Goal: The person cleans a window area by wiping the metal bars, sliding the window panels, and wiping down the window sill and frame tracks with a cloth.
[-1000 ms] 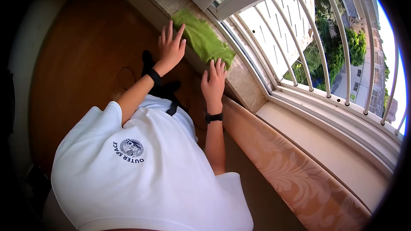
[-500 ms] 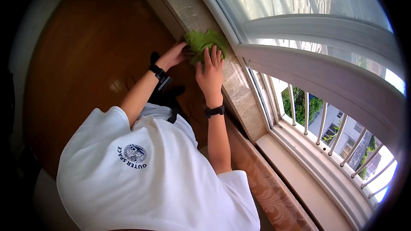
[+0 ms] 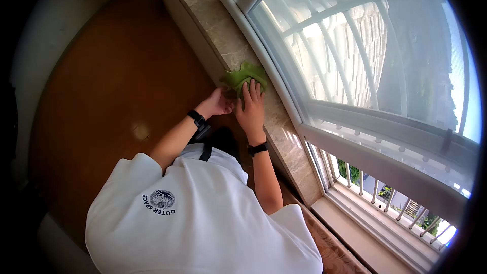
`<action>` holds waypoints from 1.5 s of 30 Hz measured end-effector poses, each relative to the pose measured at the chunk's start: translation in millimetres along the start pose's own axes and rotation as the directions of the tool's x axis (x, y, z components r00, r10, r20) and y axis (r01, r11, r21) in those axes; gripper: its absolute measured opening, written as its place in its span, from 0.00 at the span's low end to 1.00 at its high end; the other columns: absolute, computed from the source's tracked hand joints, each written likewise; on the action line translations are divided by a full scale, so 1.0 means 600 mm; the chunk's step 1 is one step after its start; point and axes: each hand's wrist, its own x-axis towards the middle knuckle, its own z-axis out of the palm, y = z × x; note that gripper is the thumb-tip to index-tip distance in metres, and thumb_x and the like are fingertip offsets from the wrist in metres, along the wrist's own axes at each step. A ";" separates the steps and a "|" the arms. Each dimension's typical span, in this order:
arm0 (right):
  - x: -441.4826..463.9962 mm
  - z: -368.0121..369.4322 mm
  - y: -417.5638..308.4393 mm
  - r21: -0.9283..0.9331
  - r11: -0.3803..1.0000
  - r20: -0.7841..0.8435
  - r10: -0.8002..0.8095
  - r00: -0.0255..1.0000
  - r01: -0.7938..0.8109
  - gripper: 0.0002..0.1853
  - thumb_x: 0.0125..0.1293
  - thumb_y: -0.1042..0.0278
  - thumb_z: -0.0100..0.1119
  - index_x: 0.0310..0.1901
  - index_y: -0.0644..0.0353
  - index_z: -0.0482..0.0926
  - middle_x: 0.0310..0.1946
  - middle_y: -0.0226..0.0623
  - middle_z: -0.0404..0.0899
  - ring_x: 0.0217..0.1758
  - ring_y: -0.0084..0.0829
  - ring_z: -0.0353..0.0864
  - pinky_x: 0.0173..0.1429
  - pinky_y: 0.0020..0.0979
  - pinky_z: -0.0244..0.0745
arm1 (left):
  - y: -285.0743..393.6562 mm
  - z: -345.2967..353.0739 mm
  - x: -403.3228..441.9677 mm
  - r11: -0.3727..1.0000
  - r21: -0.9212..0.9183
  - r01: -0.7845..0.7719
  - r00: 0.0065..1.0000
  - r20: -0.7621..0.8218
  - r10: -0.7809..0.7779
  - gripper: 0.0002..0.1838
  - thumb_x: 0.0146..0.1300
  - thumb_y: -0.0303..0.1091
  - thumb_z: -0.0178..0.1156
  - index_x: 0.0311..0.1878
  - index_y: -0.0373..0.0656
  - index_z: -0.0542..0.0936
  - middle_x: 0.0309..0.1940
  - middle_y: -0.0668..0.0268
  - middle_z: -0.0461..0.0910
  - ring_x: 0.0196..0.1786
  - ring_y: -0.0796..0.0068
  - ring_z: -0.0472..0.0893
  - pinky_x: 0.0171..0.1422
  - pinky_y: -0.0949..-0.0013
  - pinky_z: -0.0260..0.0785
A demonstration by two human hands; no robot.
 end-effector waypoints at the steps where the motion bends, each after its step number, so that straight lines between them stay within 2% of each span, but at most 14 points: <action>1: 0.019 0.009 -0.010 -0.001 1.000 0.012 -0.015 1.000 0.015 0.33 0.71 0.70 0.61 0.78 0.59 0.71 0.83 0.53 0.60 0.85 0.63 0.55 0.85 0.61 0.53 | 0.022 -0.007 0.007 1.000 -0.023 0.014 0.998 0.055 -0.013 0.23 0.80 0.56 0.49 0.51 0.45 0.79 0.41 0.62 0.84 0.34 0.68 0.80 0.38 0.66 0.74; 2: 0.040 0.015 -0.020 0.017 1.000 0.013 -0.023 1.000 0.023 0.34 0.70 0.70 0.62 0.78 0.57 0.71 0.83 0.53 0.59 0.86 0.62 0.54 0.85 0.62 0.51 | 0.042 0.007 0.005 1.000 -0.004 -0.018 1.000 0.019 0.018 0.22 0.80 0.57 0.49 0.49 0.46 0.79 0.37 0.67 0.82 0.31 0.71 0.77 0.33 0.69 0.68; 10: 0.220 0.082 -0.069 0.074 0.987 0.042 -0.143 0.989 0.140 0.34 0.69 0.68 0.62 0.78 0.56 0.71 0.83 0.51 0.60 0.87 0.60 0.53 0.86 0.62 0.49 | 0.161 0.025 -0.002 0.952 -0.091 -0.292 0.953 0.052 0.297 0.10 0.81 0.43 0.54 0.45 0.50 0.78 0.31 0.71 0.77 0.28 0.78 0.75 0.28 0.74 0.64; 17: 0.316 0.125 -0.118 0.132 0.972 0.012 -0.197 0.980 0.194 0.33 0.69 0.68 0.62 0.77 0.56 0.73 0.82 0.49 0.63 0.86 0.60 0.56 0.85 0.63 0.51 | 0.283 -0.011 -0.033 0.951 -0.156 -0.269 0.960 -0.119 0.252 0.10 0.81 0.39 0.54 0.39 0.51 0.77 0.25 0.76 0.74 0.25 0.83 0.73 0.26 0.76 0.64; 20: 0.372 0.141 -0.140 0.120 0.963 0.021 -0.247 0.969 0.243 0.32 0.67 0.67 0.62 0.74 0.58 0.75 0.80 0.50 0.65 0.83 0.60 0.60 0.84 0.62 0.56 | 0.349 -0.052 -0.019 0.946 -0.124 -0.299 0.950 -0.131 0.283 0.07 0.81 0.36 0.51 0.45 0.49 0.76 0.33 0.71 0.78 0.32 0.77 0.78 0.37 0.71 0.74; 23: 0.440 0.174 -0.141 0.093 0.951 0.051 -0.301 0.952 0.295 0.31 0.69 0.67 0.61 0.74 0.56 0.75 0.80 0.50 0.65 0.82 0.61 0.62 0.83 0.62 0.57 | 0.434 -0.006 -0.111 0.866 -0.002 -0.500 0.850 -0.191 0.490 0.08 0.82 0.38 0.52 0.42 0.49 0.75 0.29 0.74 0.73 0.28 0.79 0.73 0.33 0.71 0.70; 25: 0.476 0.177 -0.151 0.118 0.960 0.053 -0.260 0.964 0.252 0.31 0.70 0.68 0.60 0.75 0.58 0.73 0.80 0.55 0.65 0.81 0.63 0.62 0.83 0.63 0.57 | 0.501 0.045 -0.156 0.640 0.134 -0.757 0.601 -0.243 0.762 0.09 0.81 0.37 0.56 0.40 0.48 0.76 0.28 0.74 0.75 0.26 0.82 0.73 0.28 0.73 0.67; 27: 0.491 0.171 -0.168 0.173 0.965 0.062 -0.210 0.976 0.197 0.32 0.71 0.68 0.59 0.77 0.59 0.70 0.79 0.59 0.64 0.81 0.66 0.61 0.82 0.63 0.57 | 0.571 0.120 -0.191 0.381 0.462 -0.801 0.377 -0.105 0.920 0.10 0.81 0.38 0.59 0.40 0.47 0.77 0.28 0.74 0.73 0.26 0.82 0.73 0.29 0.73 0.68; 31: 0.504 0.177 -0.179 0.195 0.968 0.081 -0.176 0.981 0.157 0.34 0.72 0.69 0.58 0.79 0.64 0.64 0.77 0.67 0.64 0.80 0.71 0.60 0.82 0.64 0.57 | 0.639 0.202 -0.141 -0.264 0.793 -0.548 0.230 0.447 0.864 0.05 0.76 0.33 0.63 0.47 0.43 0.80 0.37 0.65 0.78 0.39 0.71 0.79 0.46 0.59 0.75; 34: 0.516 0.169 -0.178 0.193 0.971 0.117 -0.166 0.979 0.141 0.34 0.72 0.70 0.58 0.79 0.64 0.64 0.77 0.67 0.64 0.80 0.72 0.60 0.81 0.63 0.59 | 0.682 0.185 -0.105 -0.692 0.721 0.044 0.162 0.678 0.717 0.10 0.68 0.31 0.65 0.50 0.41 0.80 0.45 0.59 0.78 0.49 0.58 0.79 0.53 0.51 0.72; 37: 0.514 0.151 -0.180 0.225 0.974 0.178 -0.069 0.982 0.028 0.33 0.74 0.69 0.57 0.79 0.63 0.64 0.78 0.66 0.63 0.82 0.69 0.58 0.81 0.57 0.62 | 0.726 0.197 -0.108 -0.722 0.643 0.257 0.310 0.653 0.691 0.14 0.62 0.31 0.65 0.50 0.42 0.80 0.50 0.55 0.77 0.53 0.50 0.78 0.54 0.48 0.70; 41: 0.517 0.154 -0.195 0.204 0.979 0.093 -0.017 0.996 -0.002 0.33 0.72 0.71 0.59 0.78 0.65 0.65 0.75 0.68 0.66 0.79 0.72 0.62 0.78 0.57 0.68 | 0.778 0.200 -0.095 -0.705 0.629 0.328 0.320 0.628 0.709 0.13 0.63 0.32 0.64 0.49 0.43 0.79 0.42 0.54 0.79 0.48 0.49 0.81 0.53 0.47 0.71; 42: 0.517 0.154 -0.205 0.187 0.982 0.096 0.019 0.995 -0.037 0.33 0.73 0.70 0.58 0.78 0.65 0.65 0.75 0.68 0.66 0.79 0.72 0.63 0.78 0.57 0.69 | 0.797 0.200 -0.101 -0.697 0.621 0.359 0.255 0.653 0.713 0.12 0.65 0.34 0.64 0.49 0.42 0.78 0.36 0.53 0.83 0.41 0.47 0.85 0.48 0.45 0.75; 45: 0.546 0.157 -0.239 0.121 0.983 0.074 0.130 0.989 -0.139 0.31 0.74 0.68 0.58 0.77 0.64 0.66 0.72 0.69 0.68 0.77 0.72 0.64 0.76 0.56 0.71 | 0.862 0.199 -0.134 -0.588 0.705 0.396 0.389 0.451 0.803 0.12 0.68 0.36 0.64 0.49 0.41 0.78 0.30 0.52 0.87 0.34 0.45 0.87 0.41 0.43 0.78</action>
